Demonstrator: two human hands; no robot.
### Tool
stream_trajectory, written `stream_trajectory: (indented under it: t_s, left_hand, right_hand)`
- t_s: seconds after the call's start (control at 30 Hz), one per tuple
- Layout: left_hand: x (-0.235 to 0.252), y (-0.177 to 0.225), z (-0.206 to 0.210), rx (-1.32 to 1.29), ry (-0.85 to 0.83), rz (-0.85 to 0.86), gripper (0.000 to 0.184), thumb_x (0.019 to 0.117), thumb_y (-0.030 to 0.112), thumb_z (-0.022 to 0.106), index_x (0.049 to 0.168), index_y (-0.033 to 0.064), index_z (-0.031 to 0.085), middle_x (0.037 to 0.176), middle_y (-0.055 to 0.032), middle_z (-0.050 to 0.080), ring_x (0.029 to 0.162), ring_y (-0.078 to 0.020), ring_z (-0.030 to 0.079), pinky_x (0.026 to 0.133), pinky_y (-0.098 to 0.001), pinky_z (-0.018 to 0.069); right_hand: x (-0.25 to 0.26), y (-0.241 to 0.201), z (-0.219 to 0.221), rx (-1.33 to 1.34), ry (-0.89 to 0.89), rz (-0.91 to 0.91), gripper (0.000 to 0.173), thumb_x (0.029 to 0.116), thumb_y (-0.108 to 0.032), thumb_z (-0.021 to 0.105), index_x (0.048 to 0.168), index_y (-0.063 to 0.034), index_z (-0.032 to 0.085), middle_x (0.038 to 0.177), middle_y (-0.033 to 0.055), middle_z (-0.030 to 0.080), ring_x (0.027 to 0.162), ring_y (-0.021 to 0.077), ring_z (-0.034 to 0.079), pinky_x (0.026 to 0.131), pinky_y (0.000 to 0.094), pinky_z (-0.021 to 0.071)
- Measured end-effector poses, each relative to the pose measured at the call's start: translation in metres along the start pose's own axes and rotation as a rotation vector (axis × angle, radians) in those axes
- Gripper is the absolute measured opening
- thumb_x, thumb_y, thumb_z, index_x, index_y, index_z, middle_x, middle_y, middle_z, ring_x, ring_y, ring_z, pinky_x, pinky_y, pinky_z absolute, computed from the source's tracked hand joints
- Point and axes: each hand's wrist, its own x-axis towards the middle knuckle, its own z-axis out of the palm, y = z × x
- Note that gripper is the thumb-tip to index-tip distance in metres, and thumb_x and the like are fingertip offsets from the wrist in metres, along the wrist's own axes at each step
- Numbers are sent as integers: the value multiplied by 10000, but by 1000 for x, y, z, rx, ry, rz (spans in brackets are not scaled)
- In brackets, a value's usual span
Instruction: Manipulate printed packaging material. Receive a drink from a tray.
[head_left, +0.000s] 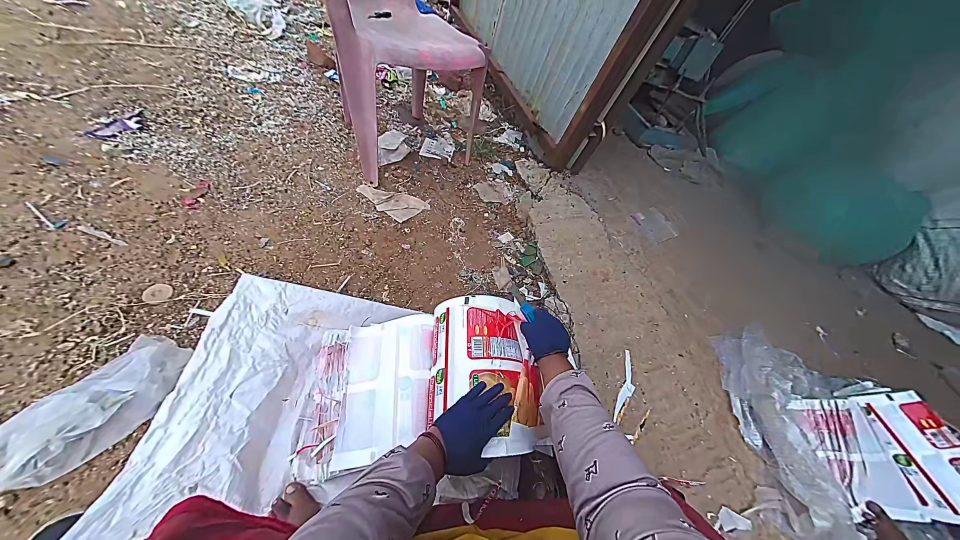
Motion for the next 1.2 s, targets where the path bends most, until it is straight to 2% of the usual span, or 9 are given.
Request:
stream_trajectory:
  t_s: [0.2,0.37,0.47,0.67,0.9,1.0,1.1,1.17,1.2]
  left_hand:
    - [0,-2,2,16,-6,-1,997,827,476,769,1610,45,327,1718,-120,252,1611,-341,122,1287,-592,91]
    - [1,-3,5,19,5,2,988,818,478,778,1603,58,351,1719,-116,252,1608,-343,135,1283,-599,90]
    - [1,-3,3,14,-9,-5,983,824,470,779,1606,60,348,1722,-114,245,1610,-341,125,1285,-596,84]
    - [2,-2,5,16,2,6,959,831,493,759,1596,66,368,1717,-111,260,1608,-340,136,1283,-598,99]
    - [1,-3,5,16,18,11,947,825,488,766,1586,68,389,1711,-124,269,1606,-356,141,1280,-607,106]
    - [1,-3,3,29,7,4,949,825,495,761,1592,83,384,1719,-116,251,1609,-351,129,1278,-616,101]
    - [4,-2,-1,10,-7,22,1021,838,630,726,1600,59,357,1723,-130,231,1613,-352,102,1283,-615,49]
    - [7,0,-8,-121,85,-16,1000,909,640,649,1601,-4,321,1689,-157,311,1602,-316,187,1306,-530,64]
    - [8,7,-12,-237,161,-102,944,952,589,614,1610,-8,295,1659,-147,375,1573,-275,285,1310,-459,131]
  right_hand:
    - [-3,-17,7,-52,16,-125,354,960,-376,597,1188,-119,682,1192,124,718,1108,314,698,870,579,555]
    - [7,-21,1,-115,32,-130,360,979,-362,578,1232,-133,693,1202,134,728,1122,340,697,879,604,549]
    - [16,-13,-2,-90,57,-84,351,1000,-378,559,1194,-115,688,1147,159,734,1091,354,706,853,602,554]
    - [20,-3,-1,-48,-72,-52,473,927,-462,633,1270,-138,660,1224,128,713,1153,317,682,914,600,541]
    - [-2,21,-3,-117,-281,-4,486,884,-305,671,1311,-80,613,1269,167,682,1193,338,658,939,605,527]
    - [-15,54,7,16,-296,1,452,880,-297,708,1250,-48,628,1188,191,682,1098,347,670,911,594,524]
    - [-38,76,6,208,-302,38,470,880,-315,758,1227,-21,643,1101,196,669,964,329,649,847,555,510]
    - [-57,78,7,328,-309,58,472,872,-318,774,1225,-34,643,987,153,652,794,264,612,733,488,512]
    - [-66,77,10,383,-316,62,452,872,-316,778,1207,-43,644,921,126,628,716,231,574,674,452,496]
